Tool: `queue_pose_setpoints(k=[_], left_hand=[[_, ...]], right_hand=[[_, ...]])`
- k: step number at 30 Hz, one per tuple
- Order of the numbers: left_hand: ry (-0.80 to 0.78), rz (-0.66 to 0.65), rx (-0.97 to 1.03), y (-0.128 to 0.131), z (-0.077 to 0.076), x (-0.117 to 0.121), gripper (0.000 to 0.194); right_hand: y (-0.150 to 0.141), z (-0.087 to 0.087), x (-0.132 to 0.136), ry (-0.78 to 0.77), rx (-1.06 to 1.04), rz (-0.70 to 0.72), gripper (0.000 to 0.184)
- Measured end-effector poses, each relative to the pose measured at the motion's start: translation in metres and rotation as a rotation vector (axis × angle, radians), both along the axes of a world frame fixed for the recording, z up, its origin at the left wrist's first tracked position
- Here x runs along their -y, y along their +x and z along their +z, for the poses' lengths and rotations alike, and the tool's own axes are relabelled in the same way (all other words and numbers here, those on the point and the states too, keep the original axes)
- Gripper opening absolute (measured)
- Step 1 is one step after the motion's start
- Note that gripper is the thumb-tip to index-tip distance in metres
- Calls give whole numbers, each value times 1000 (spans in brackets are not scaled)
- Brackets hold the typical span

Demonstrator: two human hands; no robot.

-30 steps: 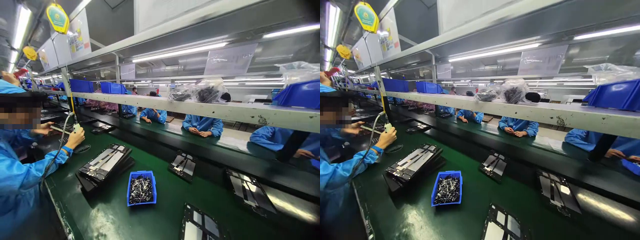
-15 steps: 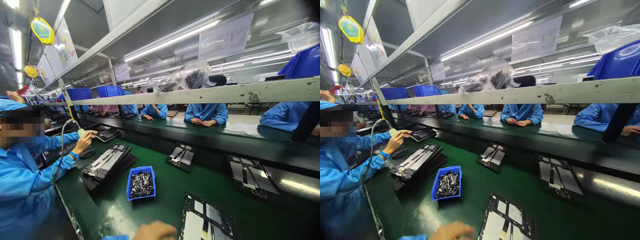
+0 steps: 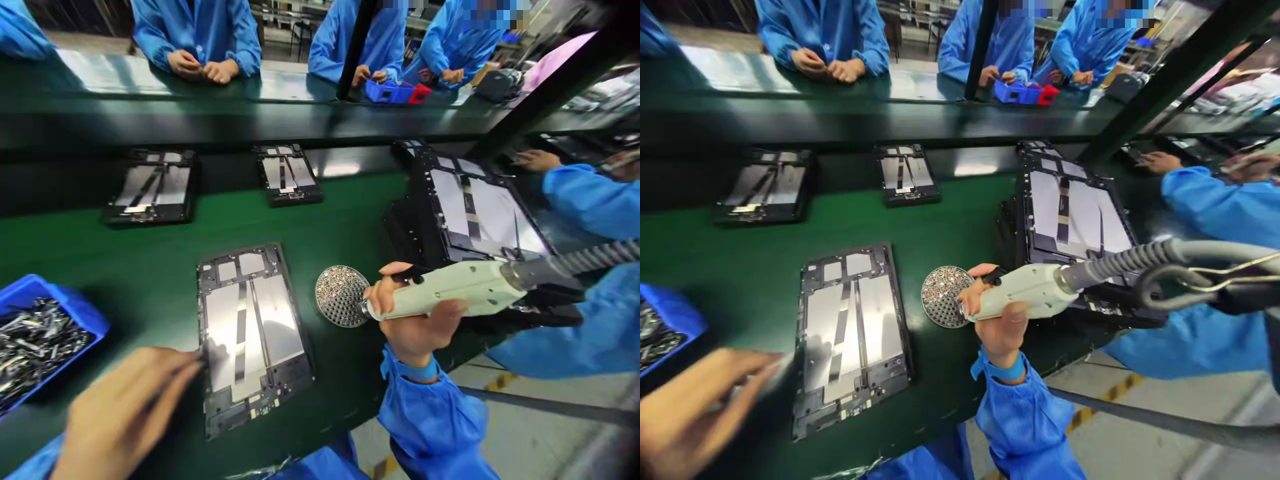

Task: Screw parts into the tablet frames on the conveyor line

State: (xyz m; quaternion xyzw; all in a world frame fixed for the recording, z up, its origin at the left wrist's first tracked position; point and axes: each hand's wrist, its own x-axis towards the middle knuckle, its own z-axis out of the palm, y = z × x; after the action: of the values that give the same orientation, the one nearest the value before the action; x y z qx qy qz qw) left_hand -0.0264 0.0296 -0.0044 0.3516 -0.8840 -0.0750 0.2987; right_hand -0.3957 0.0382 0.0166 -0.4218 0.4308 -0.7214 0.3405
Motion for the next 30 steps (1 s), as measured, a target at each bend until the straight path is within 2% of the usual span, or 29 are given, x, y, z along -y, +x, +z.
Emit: queue_pose_setpoints(k=[2, 4, 8, 18, 30], left_hand=[[70, -110, 28, -33, -5, -16, 20], [96, -225, 54, -53, -11, -24, 27], [64, -327, 53, -58, -20, -24, 25], [-13, -312, 84, -60, -15, -27, 21], [22, -291, 90, -55, -21, -33, 22]], right_hand=[[6, 0, 4, 15, -13, 17, 68], [9, -1, 5, 29, -10, 39, 70], [10, -4, 1, 49, 2, 56, 71], [12, -8, 3, 93, -21, 63, 70], [12, -9, 4, 72, -37, 67, 66]])
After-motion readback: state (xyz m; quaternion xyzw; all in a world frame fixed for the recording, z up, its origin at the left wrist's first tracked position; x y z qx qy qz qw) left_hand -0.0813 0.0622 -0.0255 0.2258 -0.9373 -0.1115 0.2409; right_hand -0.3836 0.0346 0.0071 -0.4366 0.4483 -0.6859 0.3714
